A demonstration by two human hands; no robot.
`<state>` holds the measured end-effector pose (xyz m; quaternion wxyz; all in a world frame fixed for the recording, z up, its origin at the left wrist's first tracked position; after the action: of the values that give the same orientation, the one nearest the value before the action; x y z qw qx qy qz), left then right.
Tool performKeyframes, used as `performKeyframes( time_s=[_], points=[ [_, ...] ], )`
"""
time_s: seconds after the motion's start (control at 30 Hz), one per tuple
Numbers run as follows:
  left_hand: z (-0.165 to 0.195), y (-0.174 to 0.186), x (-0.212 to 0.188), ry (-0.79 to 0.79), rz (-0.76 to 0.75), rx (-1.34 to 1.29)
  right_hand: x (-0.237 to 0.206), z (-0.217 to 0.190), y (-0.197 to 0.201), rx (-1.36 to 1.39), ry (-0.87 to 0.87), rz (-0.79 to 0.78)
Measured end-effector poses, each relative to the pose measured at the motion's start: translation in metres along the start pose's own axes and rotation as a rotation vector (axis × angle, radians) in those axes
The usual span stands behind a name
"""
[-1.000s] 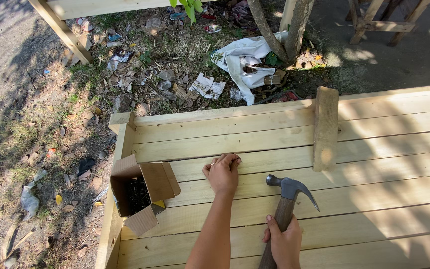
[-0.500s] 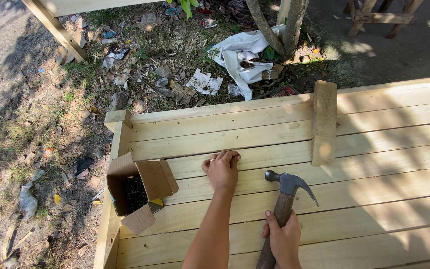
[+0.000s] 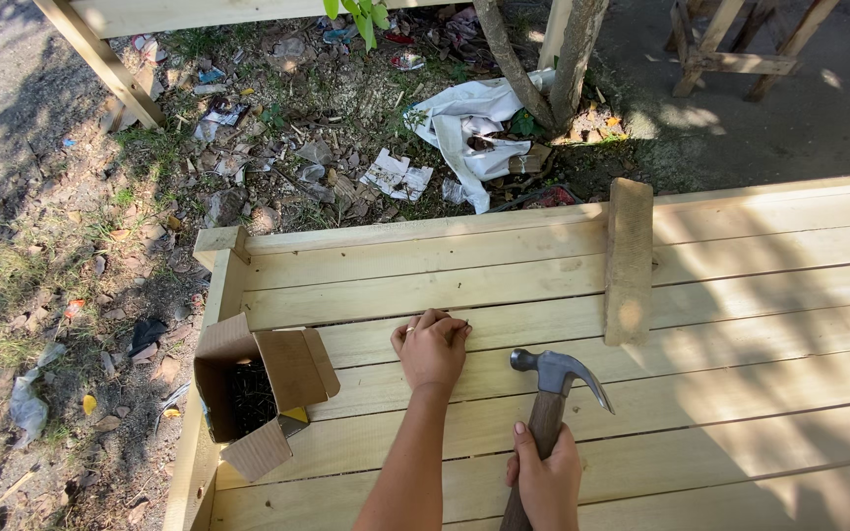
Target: The person sits on the ground beside a wooden slatted frame and hammers nails into the slats using a claw hammer. They take nails one at a time from an open cardboard box, position each nail on a slat, and drive it in, working across different slats.
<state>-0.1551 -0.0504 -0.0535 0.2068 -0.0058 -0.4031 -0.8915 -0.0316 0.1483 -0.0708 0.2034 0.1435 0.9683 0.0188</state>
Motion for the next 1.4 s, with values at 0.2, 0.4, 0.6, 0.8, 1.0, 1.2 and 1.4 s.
performKeyframes(
  time_s=[0.2,0.4,0.6,0.8,1.0,1.2,1.4],
  points=[
    [0.004,0.005,0.001,0.025,-0.044,-0.006,0.005,-0.084,-0.014,-0.496,0.258,-0.166],
    [0.004,0.007,0.001,0.035,-0.049,-0.01,-0.005,-0.131,-0.041,-0.55,0.597,-0.127],
    [0.004,0.007,0.002,0.03,-0.051,-0.006,0.009,-0.109,-0.048,-0.802,0.241,-0.181],
    [0.002,0.006,0.002,0.044,-0.062,-0.02,0.016,-0.112,-0.052,-0.964,0.217,-0.196],
    [0.001,0.006,0.001,0.047,-0.064,-0.007,0.015,-0.112,-0.05,-0.738,0.272,-0.166],
    [0.004,0.008,0.001,0.038,-0.074,0.011,0.032,-0.081,-0.041,-0.795,0.198,-0.122],
    [0.0,0.003,0.003,0.075,-0.089,-0.017,0.039,-0.041,-0.019,-0.528,0.137,-0.062]
  ],
)
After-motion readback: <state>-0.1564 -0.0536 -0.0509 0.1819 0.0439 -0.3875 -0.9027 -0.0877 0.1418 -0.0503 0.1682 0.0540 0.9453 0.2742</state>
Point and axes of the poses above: each hand's wrist, its own x-axis towards the middle knuckle, its own y-axis out of the back of the hand, z = x × y, the point moved 6 cm from there along x, towards the middle knuckle, and after that the axes turned 1 degree about -z, right-handed, at the moved point
